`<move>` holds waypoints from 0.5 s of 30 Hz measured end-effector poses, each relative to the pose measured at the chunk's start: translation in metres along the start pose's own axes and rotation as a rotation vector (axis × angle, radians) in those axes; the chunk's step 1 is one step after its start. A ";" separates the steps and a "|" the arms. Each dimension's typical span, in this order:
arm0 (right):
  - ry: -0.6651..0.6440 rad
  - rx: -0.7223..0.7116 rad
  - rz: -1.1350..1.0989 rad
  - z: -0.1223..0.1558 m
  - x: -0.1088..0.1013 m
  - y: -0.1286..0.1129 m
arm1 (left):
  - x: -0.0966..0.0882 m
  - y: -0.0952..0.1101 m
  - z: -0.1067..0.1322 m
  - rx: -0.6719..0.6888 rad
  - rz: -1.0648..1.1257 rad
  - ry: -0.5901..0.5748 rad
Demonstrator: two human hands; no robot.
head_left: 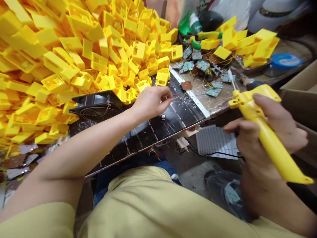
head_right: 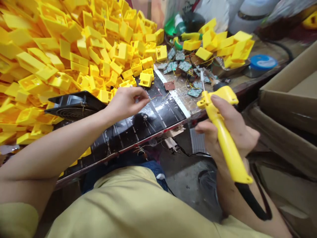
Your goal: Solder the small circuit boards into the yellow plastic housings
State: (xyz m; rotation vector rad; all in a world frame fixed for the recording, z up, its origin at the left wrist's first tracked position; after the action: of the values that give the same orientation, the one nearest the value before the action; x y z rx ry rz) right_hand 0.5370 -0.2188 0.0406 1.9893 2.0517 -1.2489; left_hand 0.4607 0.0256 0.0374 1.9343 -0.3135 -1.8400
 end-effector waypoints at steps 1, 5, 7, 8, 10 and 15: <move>0.060 -0.018 -0.073 -0.007 0.001 -0.002 | 0.000 0.003 -0.021 -0.037 0.012 -0.003; 0.146 -0.045 -0.298 -0.029 0.013 0.001 | 0.002 0.007 -0.088 -0.155 0.066 -0.036; 0.078 -0.031 -0.340 -0.037 0.029 0.010 | -0.006 0.004 -0.090 -0.169 0.159 0.024; 0.018 -0.009 -0.379 -0.042 0.042 0.016 | -0.010 0.003 -0.082 -0.152 0.213 0.055; -0.120 0.039 -0.466 -0.048 0.074 0.027 | -0.017 0.004 -0.053 -0.086 0.310 0.068; -0.472 0.046 -0.578 -0.060 0.171 0.032 | -0.012 -0.005 0.043 -0.163 0.538 -0.092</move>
State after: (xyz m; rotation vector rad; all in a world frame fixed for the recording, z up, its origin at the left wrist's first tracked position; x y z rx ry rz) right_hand 0.5620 -0.0491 -0.0252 0.9711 2.4001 -1.6531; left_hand 0.4162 0.0284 0.0448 1.4737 -0.6235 -1.5410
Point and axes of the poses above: each hand's wrist, its own z-axis away from the middle knuckle, its own x-axis out of the palm, y = z × x, the point moved 10 cm from there along -z, towards the middle knuckle, and after that the axes turned 14 degrees about -y, right-handed, at the moved point
